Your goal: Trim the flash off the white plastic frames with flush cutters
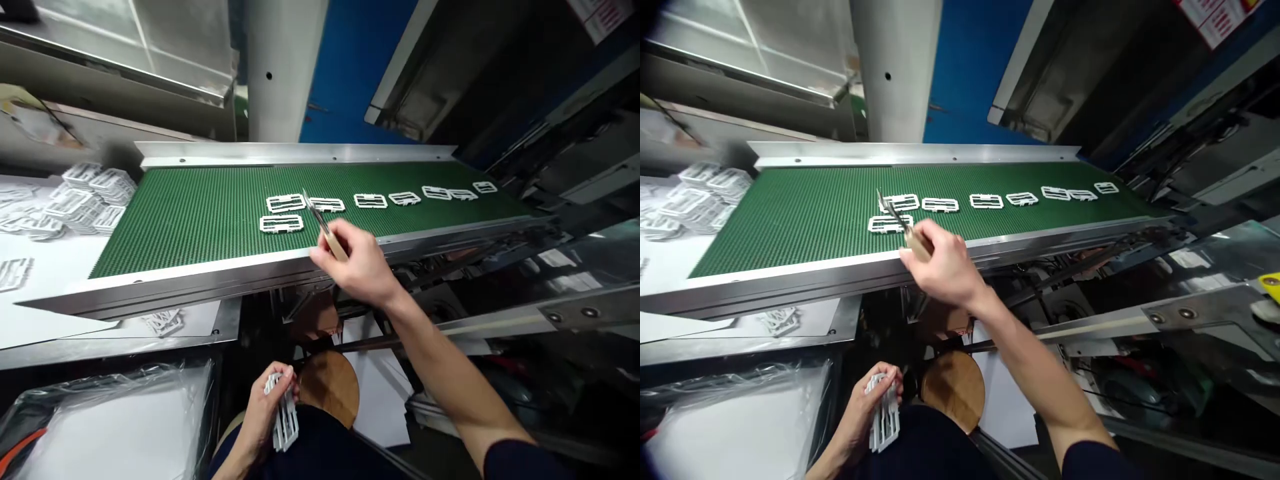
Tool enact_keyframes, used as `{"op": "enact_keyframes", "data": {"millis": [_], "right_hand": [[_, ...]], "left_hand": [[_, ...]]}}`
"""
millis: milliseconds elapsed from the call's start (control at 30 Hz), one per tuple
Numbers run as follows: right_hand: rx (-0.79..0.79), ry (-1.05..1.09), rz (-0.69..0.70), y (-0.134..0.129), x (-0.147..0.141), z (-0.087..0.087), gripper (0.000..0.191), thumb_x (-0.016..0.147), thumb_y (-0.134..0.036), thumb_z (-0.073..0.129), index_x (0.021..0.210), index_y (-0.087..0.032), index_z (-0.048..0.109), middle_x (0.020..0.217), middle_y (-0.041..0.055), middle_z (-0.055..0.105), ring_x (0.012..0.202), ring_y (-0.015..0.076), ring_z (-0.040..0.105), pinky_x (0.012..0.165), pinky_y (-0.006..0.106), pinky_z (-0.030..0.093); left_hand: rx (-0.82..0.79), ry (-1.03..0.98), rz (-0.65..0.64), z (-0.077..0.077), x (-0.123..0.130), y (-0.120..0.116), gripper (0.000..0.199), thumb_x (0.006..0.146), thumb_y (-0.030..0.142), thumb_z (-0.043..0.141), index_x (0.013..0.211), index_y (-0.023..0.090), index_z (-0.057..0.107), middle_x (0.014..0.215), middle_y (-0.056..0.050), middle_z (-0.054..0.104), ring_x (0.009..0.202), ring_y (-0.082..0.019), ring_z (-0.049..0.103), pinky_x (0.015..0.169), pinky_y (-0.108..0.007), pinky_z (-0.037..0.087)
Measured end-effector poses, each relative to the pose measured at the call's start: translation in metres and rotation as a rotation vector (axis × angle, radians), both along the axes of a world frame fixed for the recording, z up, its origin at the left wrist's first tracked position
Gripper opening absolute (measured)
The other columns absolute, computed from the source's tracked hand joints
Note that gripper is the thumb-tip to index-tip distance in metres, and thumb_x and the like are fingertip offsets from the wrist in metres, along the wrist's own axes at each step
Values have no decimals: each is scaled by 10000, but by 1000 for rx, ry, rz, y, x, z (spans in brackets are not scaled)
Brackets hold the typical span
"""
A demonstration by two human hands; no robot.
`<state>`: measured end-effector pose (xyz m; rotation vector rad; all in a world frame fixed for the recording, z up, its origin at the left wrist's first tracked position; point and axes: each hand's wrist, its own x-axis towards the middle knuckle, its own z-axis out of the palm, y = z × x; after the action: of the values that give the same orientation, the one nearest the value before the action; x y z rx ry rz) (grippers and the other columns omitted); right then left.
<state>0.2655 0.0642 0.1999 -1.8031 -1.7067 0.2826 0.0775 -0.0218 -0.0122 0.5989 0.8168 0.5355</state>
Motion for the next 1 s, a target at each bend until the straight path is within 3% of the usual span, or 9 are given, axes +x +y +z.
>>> {"op": "enact_keyframes", "data": {"millis": [67,167,267,367,533,633,700,867,1000], "right_hand": [[-41,-183,22,46,6,8,106,783,-260,543,826,-187,480,744,3,548,618,128,464,575,249,338],[-328,-427,92,99,13,0,168,736,-235,596,853,-178,490,768,49,576,614,165,488,559,278,340],[-440,-522,138,120,17,-17,228,736,-267,629,898,-173,498,842,90,595,692,213,530,583,302,366],[-360,-547,138,119,20,-23,316,738,-305,646,973,-173,483,929,100,592,773,232,539,619,314,379],[-181,-319,131,87,21,8,405,720,-422,674,968,-164,484,859,45,579,688,166,525,595,290,382],[-183,-92,329,39,13,26,412,691,-416,715,962,-173,520,908,32,580,745,152,538,632,275,408],[-308,-6,488,3,3,26,426,676,-385,739,988,-178,536,913,26,588,754,146,547,632,259,419],[-536,48,695,-55,-14,-15,400,685,-263,738,1021,-184,536,911,10,607,746,128,560,627,227,425],[-425,211,440,-76,-6,-58,455,691,-321,743,1073,-188,535,997,35,609,841,158,580,742,271,452]], "left_hand": [[-59,-34,5,-6,-6,-3,407,592,447,807,645,155,528,666,-35,583,633,-164,550,559,-235,445],[-196,-48,-6,-15,-12,-10,472,567,451,825,607,167,450,610,-36,580,630,-194,581,566,-268,468],[-167,-47,-19,-17,-14,-12,422,698,507,728,666,147,510,591,-27,572,495,-115,514,489,-203,416],[-141,-77,-19,-11,-17,-5,373,756,493,684,810,137,587,654,-26,581,470,-80,479,445,-163,368],[-167,-137,-28,15,-28,29,324,812,452,640,786,133,592,625,-25,556,492,-86,496,448,-153,365],[-56,-196,-47,44,-36,57,325,802,457,642,921,155,629,669,-29,576,474,-92,477,414,-164,353],[-25,-252,-91,63,-39,73,381,787,499,637,952,155,642,738,-48,599,486,-103,485,411,-182,367],[38,-210,-423,84,-35,90,290,722,390,730,746,114,644,598,-40,577,469,-105,476,424,-179,361],[110,-74,-416,78,-27,83,216,752,315,705,687,136,605,553,0,549,464,-92,459,452,-176,361]]}}
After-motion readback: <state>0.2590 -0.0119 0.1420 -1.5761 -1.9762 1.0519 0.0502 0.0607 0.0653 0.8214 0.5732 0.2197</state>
